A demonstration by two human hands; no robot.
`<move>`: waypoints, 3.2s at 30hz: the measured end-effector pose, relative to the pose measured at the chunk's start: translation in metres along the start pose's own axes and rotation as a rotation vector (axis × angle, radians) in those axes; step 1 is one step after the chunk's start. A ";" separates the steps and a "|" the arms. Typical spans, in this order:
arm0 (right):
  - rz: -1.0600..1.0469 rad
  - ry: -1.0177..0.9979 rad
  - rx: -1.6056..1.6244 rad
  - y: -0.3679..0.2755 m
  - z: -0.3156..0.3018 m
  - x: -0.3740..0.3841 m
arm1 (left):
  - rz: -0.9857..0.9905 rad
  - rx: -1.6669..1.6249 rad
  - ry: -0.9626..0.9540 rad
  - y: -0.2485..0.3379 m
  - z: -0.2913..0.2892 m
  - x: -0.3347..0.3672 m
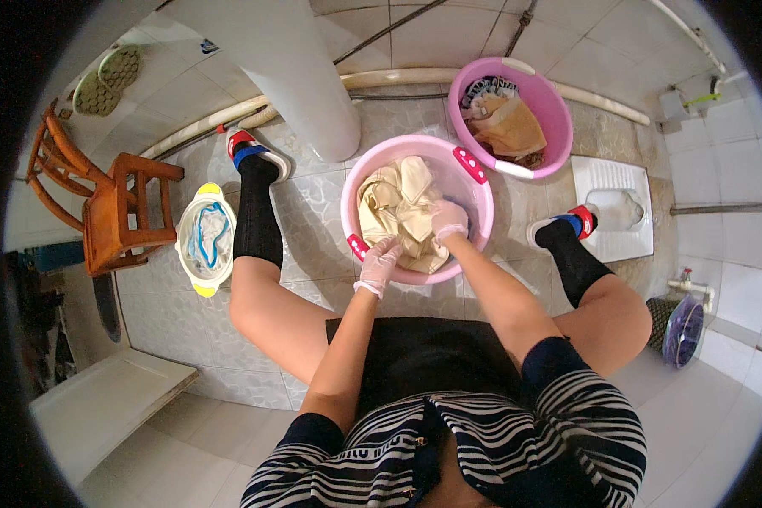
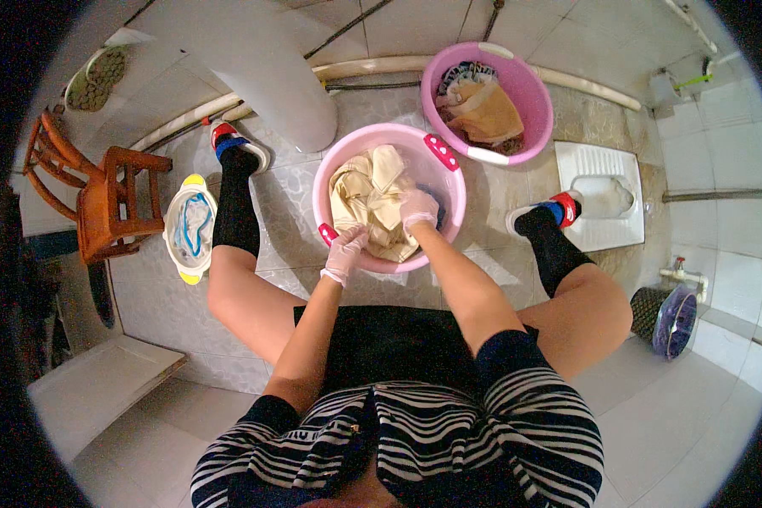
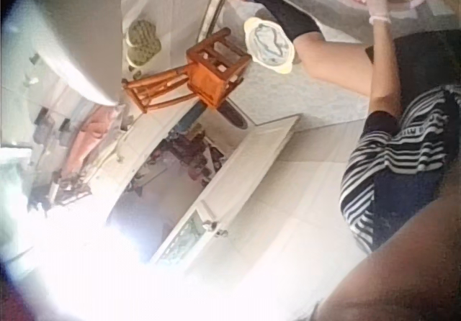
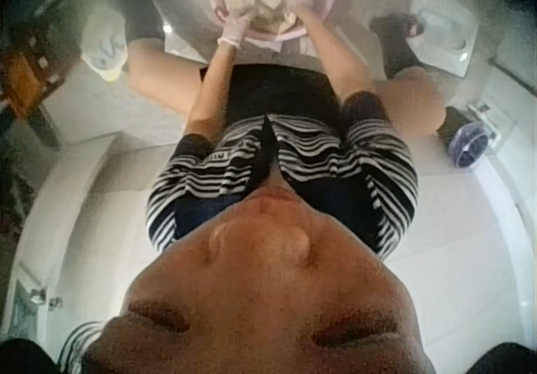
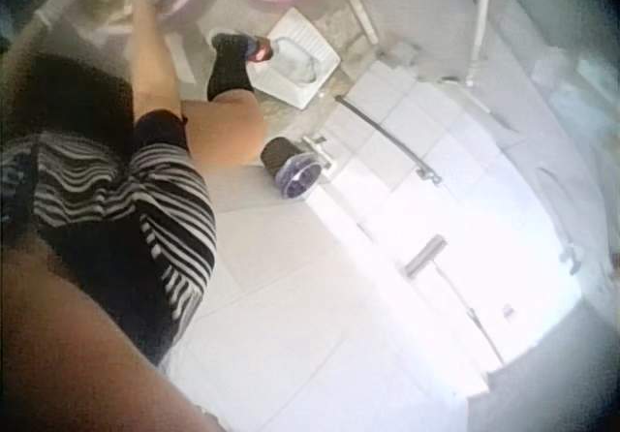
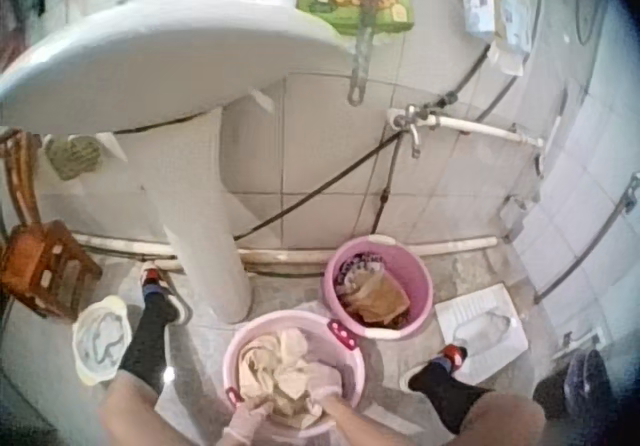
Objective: The person washes several items of clothing by hand in a pink basin of soapy water, scrubbing, wringing, and moving them into a second basin.
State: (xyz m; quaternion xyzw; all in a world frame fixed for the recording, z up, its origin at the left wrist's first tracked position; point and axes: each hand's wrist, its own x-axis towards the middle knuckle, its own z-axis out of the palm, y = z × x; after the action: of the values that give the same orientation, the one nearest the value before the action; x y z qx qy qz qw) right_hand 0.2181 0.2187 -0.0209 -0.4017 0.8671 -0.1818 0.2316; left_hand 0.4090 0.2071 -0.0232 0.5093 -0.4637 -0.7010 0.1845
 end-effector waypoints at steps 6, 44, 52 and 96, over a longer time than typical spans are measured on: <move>-0.254 0.147 0.486 -0.061 -0.092 -0.001 | 0.114 -0.070 0.101 0.014 -0.016 0.010; 0.038 -0.285 -0.021 -0.015 -0.048 -0.012 | 0.468 1.663 -0.263 0.106 0.045 0.054; 0.108 -0.360 -0.425 -0.023 -0.009 0.016 | 0.186 1.980 -0.291 0.039 0.036 0.105; -0.824 0.047 0.845 -0.188 -0.297 -0.107 | 0.680 0.714 -0.147 0.309 -0.009 -0.055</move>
State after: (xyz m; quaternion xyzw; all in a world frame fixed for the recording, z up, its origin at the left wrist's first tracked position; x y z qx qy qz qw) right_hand 0.2313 0.2252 0.3465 -0.5741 0.4970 -0.5954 0.2626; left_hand 0.3737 0.0877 0.2651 0.3098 -0.8266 -0.4326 0.1836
